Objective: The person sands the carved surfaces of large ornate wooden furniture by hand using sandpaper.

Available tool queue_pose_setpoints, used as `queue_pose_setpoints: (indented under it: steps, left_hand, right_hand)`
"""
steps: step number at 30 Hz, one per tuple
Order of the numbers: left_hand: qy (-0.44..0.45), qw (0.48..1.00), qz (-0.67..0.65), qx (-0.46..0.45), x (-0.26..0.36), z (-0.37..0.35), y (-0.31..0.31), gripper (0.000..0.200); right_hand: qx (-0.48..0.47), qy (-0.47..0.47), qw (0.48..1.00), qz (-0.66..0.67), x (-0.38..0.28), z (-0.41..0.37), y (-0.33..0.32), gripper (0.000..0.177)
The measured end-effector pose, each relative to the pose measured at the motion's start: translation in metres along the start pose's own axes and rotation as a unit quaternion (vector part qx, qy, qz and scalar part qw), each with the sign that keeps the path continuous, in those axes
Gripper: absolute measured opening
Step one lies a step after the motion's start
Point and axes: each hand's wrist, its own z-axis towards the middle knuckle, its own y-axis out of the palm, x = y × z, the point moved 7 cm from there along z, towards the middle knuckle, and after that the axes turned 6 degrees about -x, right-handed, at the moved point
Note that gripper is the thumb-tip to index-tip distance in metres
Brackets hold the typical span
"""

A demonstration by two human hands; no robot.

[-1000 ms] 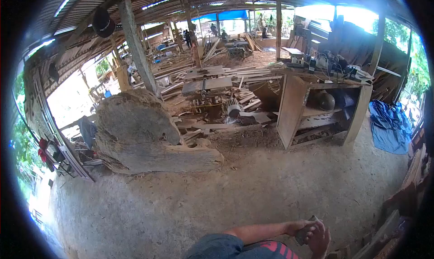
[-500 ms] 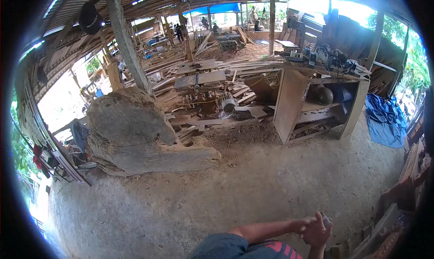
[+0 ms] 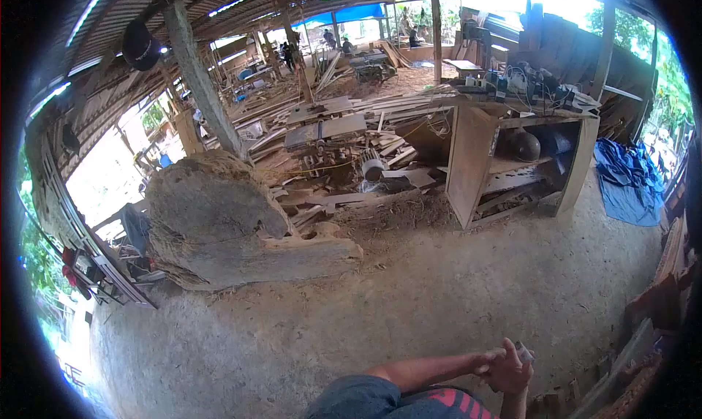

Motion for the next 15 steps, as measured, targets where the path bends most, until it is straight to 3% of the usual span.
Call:
queue_pose_setpoints:
  steps: [2, 3, 5, 7, 9, 10, 11, 12, 13, 14, 15]
  left_hand:
    - [0.005, 0.999, -0.035, -0.030, 0.001, 0.001, 0.006, 0.051]
    - [0.008, 0.997, -0.056, -0.047, -0.001, 0.002, 0.012, 0.050]
    - [0.014, 0.996, -0.082, -0.041, 0.000, 0.002, 0.020, 0.048]
    - [0.020, 0.996, -0.076, 0.041, 0.000, 0.007, 0.031, 0.046]
    - [0.012, 0.980, -0.038, 0.193, -0.004, 0.007, 0.017, 0.046]
    - [0.011, 0.980, -0.037, 0.194, -0.007, 0.008, 0.004, 0.046]
    - [0.019, 0.996, -0.052, 0.065, -0.012, 0.015, -0.006, 0.053]
    - [0.022, 0.998, -0.059, 0.000, -0.018, 0.018, -0.020, 0.057]
    - [0.024, 0.995, -0.065, -0.065, -0.024, 0.020, -0.035, 0.062]
    - [0.033, 0.991, 0.129, -0.031, -0.028, 0.022, -0.059, 0.064]
    - [0.037, 0.973, 0.226, -0.016, -0.025, 0.024, -0.063, 0.066]
  right_hand:
    - [-0.042, 0.020, 0.988, -0.146, -0.007, -0.018, -0.015, 0.074]
    - [-0.042, 0.020, 0.988, -0.145, -0.009, -0.026, -0.016, 0.074]
    - [-0.008, 0.005, 1.000, 0.014, -0.013, -0.045, -0.019, 0.076]
    - [-0.006, -0.006, 1.000, 0.003, -0.016, -0.057, -0.022, 0.077]
    - [-0.003, -0.018, 1.000, -0.008, -0.018, -0.060, -0.021, 0.077]
    - [-0.008, -0.032, 0.999, 0.018, -0.017, -0.057, -0.017, 0.077]
    - [-0.013, -0.047, 0.998, 0.045, -0.018, -0.056, -0.016, 0.077]
    - [-0.014, -0.049, 0.998, 0.046, -0.019, -0.059, -0.028, 0.077]
    - [0.003, -0.044, 0.998, -0.034, -0.020, -0.062, -0.048, 0.077]
    - [0.011, -0.043, 0.996, -0.074, -0.023, -0.062, -0.054, 0.077]
    - [0.019, -0.042, 0.992, -0.114, -0.026, -0.059, -0.058, 0.076]
